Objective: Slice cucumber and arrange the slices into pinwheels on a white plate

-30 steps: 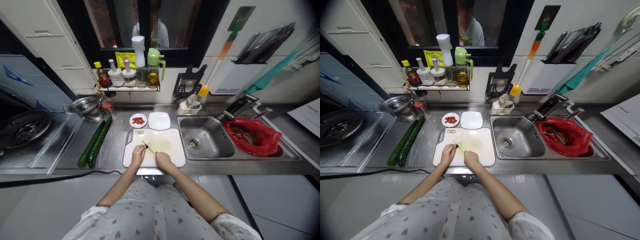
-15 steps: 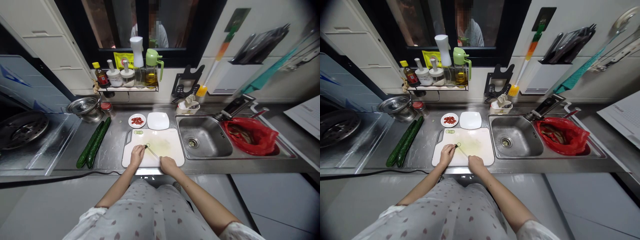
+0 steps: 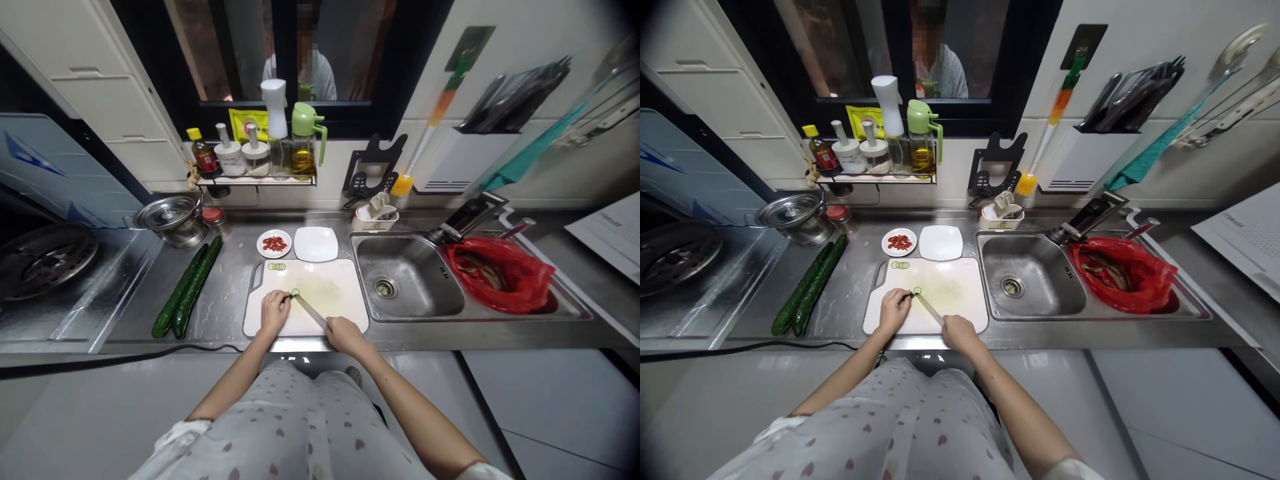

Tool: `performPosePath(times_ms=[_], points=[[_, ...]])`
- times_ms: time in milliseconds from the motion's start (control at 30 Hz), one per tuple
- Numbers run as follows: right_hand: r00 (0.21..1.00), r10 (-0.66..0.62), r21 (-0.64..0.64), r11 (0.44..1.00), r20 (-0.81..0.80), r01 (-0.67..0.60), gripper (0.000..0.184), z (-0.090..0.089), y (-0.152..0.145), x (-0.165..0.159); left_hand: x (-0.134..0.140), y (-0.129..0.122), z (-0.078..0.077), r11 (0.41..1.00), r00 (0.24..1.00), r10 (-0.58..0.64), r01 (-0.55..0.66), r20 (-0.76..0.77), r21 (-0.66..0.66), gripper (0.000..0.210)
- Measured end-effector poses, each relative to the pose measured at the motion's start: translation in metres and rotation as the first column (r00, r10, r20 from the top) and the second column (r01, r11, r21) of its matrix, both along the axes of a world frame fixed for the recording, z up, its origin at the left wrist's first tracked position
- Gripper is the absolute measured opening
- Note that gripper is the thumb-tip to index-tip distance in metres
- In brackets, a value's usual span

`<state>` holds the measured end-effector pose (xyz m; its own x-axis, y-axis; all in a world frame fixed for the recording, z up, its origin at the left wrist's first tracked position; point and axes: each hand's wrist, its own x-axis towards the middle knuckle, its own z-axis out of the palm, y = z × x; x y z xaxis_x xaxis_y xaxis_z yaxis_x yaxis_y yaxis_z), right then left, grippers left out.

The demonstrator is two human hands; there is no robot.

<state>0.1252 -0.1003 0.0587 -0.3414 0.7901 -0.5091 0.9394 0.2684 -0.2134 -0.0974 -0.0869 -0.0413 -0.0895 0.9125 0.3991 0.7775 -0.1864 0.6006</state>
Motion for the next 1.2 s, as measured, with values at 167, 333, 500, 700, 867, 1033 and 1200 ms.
performPosePath(times_ms=[167,333,500,700,867,1033,1200], points=[[0.989,-0.124,0.034,0.991,-0.08,0.127,0.031,-0.005,0.004,0.016,0.002,-0.002,0.004,0.993,0.998,0.063,-0.061,0.019,-0.098,0.015],[0.972,-0.231,0.076,0.969,-0.053,0.234,0.034,-0.01,0.015,0.022,0.005,-0.001,0.012,0.98,0.994,0.11,-0.106,0.017,-0.172,0.014],[0.969,-0.245,0.09,0.965,-0.032,0.247,0.036,-0.015,0.022,0.023,0.015,0.007,0.029,0.958,0.986,0.123,-0.147,-0.11,-0.246,0.024],[0.97,-0.24,0.082,0.967,-0.025,0.242,0.034,-0.016,0.026,0.02,0.029,0.025,0.045,0.915,0.937,0.02,-0.157,-0.348,-0.371,0.026],[0.971,-0.24,0.058,0.969,-0.013,0.24,0.033,-0.018,0.029,0.018,0.031,0.034,0.049,0.902,0.918,-0.014,-0.159,-0.396,-0.402,0.023],[0.97,-0.243,0.058,0.968,-0.018,0.244,0.034,-0.02,0.03,0.019,0.031,0.039,0.051,0.865,0.93,-0.014,-0.172,-0.367,-0.471,0.02],[0.97,-0.241,0.06,0.969,-0.017,0.241,0.035,-0.022,0.03,0.02,0.031,0.043,0.053,0.851,0.926,-0.039,-0.166,-0.376,-0.498,0.021]])
